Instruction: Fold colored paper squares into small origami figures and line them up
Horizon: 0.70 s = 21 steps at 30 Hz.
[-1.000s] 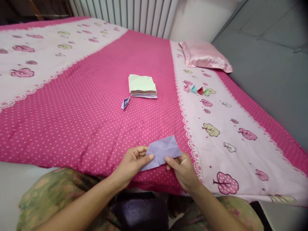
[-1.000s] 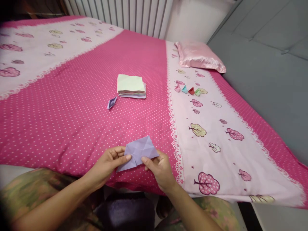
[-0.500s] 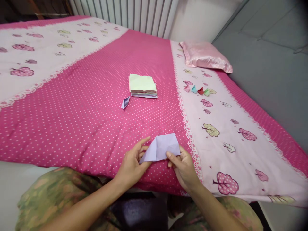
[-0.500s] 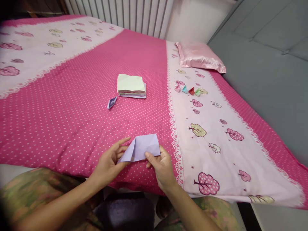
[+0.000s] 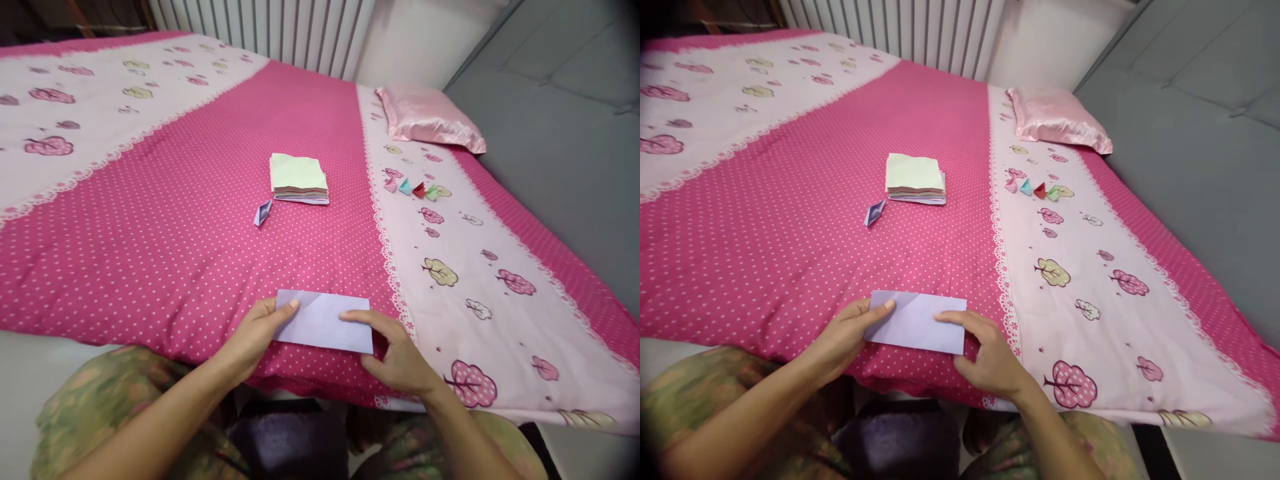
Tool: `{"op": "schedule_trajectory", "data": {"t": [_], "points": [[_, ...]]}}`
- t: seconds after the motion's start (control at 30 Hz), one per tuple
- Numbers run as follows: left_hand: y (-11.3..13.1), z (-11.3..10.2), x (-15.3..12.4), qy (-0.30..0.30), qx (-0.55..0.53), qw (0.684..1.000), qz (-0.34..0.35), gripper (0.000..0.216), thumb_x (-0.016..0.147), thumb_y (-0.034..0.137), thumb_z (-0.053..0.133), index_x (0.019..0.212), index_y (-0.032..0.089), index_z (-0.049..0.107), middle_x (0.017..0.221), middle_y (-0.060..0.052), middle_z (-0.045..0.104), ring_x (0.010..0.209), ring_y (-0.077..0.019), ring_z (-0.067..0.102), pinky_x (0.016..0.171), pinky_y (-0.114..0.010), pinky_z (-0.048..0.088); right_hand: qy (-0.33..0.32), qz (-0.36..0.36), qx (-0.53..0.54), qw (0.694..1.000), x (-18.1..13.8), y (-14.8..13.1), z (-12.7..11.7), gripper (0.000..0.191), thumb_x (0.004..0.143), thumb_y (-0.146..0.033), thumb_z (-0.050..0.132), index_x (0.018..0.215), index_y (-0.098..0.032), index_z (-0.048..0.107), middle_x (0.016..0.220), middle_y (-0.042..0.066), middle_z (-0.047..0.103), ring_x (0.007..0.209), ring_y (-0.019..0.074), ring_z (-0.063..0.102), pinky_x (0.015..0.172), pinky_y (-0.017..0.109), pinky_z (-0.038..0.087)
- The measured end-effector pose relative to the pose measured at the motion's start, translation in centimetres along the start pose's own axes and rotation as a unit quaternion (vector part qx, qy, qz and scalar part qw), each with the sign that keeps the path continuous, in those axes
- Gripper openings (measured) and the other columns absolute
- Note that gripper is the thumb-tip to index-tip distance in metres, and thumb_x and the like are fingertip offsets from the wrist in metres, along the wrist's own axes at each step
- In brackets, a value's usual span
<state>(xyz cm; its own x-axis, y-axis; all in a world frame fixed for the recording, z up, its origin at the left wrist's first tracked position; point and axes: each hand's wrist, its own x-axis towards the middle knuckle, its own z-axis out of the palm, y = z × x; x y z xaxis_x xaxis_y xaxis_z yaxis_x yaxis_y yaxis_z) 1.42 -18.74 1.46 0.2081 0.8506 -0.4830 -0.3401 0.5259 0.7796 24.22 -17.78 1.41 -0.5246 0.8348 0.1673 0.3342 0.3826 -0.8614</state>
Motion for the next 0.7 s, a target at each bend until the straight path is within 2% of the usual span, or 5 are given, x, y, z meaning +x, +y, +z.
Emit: {"op": "schedule_trajectory", "data": {"t": [0.13,0.3,0.53,0.63,0.7], "points": [[0.3,0.1,-0.1,-0.009,0.019,1.0,-0.007,0.03,0.073,0.042,0.065,0.082,0.014,0.072,0.065,-0.005,0.069,0.06,-0.0152,0.06,0.059,-0.022,0.045,0.016,0.015,0.02,1.0,0.2,0.5,-0.6,0.029,0.075,-0.01,0.057,0.095,-0.026,0.069,0.087,0.004,0.068,0.08,0.0196,0.064,0.073,0.034,0.052],[0.3,0.1,-0.1,-0.034,0.043,0.998,-0.018,0.026,0.075,0.041,0.064,0.081,0.017,0.073,0.063,-0.004,0.069,0.06,-0.0139,0.06,0.058,-0.02,0.044,-0.013,0.025,0.071,0.997,0.4,0.5,-0.6,0.014,0.076,-0.019,0.064,0.084,-0.026,0.073,0.105,0.006,0.063,0.094,0.0202,0.061,0.078,0.032,0.049],[0.3,0.2,-0.3,-0.084,0.074,0.994,-0.019,0.025,0.075,0.04,0.063,0.075,0.017,0.072,0.062,-0.002,0.067,0.056,-0.0112,0.056,0.058,-0.02,0.043,-0.024,0.045,0.096,0.994,0.5,0.3,-0.3,0.006,0.07,-0.027,0.072,0.075,-0.024,0.073,0.089,0.004,0.064,0.078,0.018,0.062,0.068,0.03,0.048],[0.3,0.2,-0.4,-0.103,0.094,0.99,-0.012,0.025,0.077,0.04,0.062,0.074,0.016,0.072,0.062,-0.001,0.065,0.054,-0.0098,0.054,0.057,-0.019,0.041,0.015,0.065,0.083,0.994,0.5,0.2,0.5,0.009,0.07,-0.027,0.072,0.069,-0.02,0.067,0.078,0.003,0.063,0.072,0.0166,0.06,0.066,0.028,0.047],[0.2,0.2,-0.4,-0.11,0.102,0.989,-0.016,0.026,0.077,0.04,0.061,0.073,0.016,0.071,0.06,0.0,0.064,0.052,-0.009,0.052,0.055,-0.019,0.04,0.045,0.098,0.105,0.989,0.4,0.2,1.1,0.014,0.07,-0.027,0.072,0.074,-0.02,0.06,0.071,0.0,0.061,0.065,0.0144,0.058,0.06,0.025,0.045]]}}
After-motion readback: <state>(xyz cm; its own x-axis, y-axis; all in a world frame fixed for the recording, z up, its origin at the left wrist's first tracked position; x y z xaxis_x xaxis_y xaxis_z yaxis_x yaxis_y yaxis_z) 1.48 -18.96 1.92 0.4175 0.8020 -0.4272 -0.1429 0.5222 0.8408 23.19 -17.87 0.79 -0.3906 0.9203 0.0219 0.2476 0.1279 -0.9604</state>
